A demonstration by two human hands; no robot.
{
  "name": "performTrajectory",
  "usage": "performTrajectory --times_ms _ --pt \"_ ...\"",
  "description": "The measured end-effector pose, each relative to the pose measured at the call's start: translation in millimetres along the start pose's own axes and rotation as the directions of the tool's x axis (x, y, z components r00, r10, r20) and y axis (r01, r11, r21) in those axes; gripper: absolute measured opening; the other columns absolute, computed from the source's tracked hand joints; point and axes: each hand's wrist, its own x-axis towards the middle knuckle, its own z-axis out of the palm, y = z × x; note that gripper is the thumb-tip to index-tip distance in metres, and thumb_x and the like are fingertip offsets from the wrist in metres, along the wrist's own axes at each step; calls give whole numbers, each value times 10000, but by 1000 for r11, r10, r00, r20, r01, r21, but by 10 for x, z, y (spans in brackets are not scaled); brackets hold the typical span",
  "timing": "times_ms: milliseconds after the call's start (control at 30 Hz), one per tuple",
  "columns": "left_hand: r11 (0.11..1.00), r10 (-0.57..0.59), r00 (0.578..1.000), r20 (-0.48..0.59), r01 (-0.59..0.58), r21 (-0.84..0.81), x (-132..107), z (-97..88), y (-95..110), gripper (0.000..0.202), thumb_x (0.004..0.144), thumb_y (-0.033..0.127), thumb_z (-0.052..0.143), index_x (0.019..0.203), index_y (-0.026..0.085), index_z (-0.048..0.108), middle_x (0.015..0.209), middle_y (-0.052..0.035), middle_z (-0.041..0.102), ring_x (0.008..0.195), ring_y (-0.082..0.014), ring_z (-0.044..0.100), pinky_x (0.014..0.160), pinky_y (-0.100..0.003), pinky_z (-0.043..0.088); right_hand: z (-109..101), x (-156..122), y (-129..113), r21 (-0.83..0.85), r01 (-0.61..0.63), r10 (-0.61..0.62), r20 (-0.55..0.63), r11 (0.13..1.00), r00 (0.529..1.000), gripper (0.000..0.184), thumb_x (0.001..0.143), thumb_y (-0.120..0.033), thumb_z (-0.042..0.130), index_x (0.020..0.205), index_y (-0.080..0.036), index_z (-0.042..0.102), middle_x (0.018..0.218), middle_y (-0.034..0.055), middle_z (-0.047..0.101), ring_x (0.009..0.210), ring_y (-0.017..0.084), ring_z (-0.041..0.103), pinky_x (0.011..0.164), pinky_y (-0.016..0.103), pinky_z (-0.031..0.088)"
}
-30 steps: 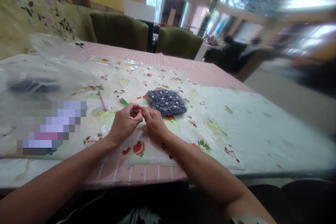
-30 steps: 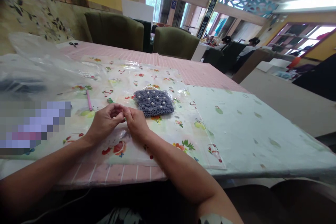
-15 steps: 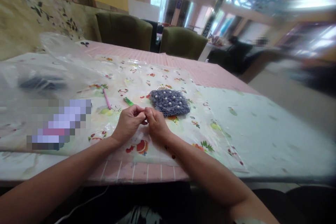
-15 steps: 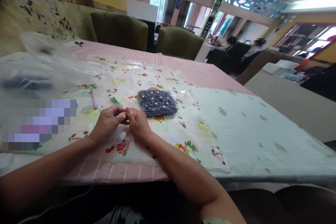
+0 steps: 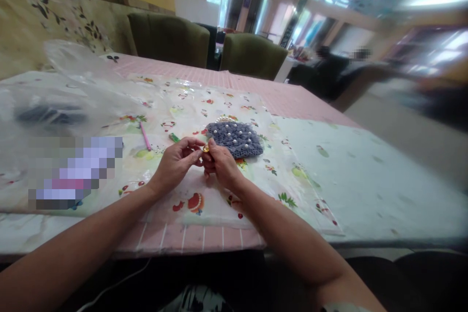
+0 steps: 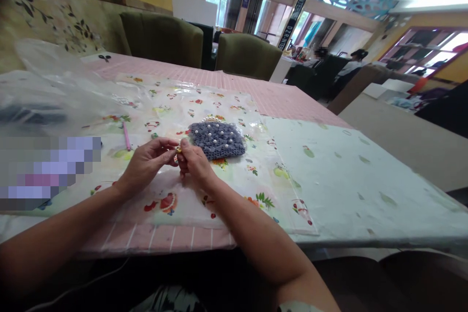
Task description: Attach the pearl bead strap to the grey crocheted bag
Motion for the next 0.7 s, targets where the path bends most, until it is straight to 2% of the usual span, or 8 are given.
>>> performTrajectory --times_ms 233,333,500,700 --pt "994 40 999 -36 -36 104 4 -34 5 225 832 334 649 949 145 683 791 -16 661 644 -116 626 646 -252 562 -19 17 8 33 -67 65 77 997 995 634 782 -779 514 567 -226 288 475 -102 224 381 50 198 362 203 341" --pt "976 112 994 -7 -109 190 26 -72 0 191 836 313 641 922 150 690 803 -19 661 651 -121 634 640 -245 543 -19 14 -8 39 -118 113 100 992 988 629 785 -773 520 573 -234 273 471 -109 201 376 51 188 363 208 357" --pt "870 288 955 67 -290 399 63 -132 5 150 865 304 612 896 185 698 841 -27 668 713 -135 636 672 -252 513 -27 11 -48 38 -163 157 122 986 980 608 788 -768 523 587 -236 309 464 -113 188 377 57 182 365 216 384" --pt "742 366 916 163 -393 543 63 -148 27 165 905 307 552 869 192 665 838 -30 665 775 -148 631 749 -262 488 -34 8 -73 -10 -197 196 127 980 972 610 789 -780 503 586 -236 317 464 -107 207 373 60 198 356 217 387"
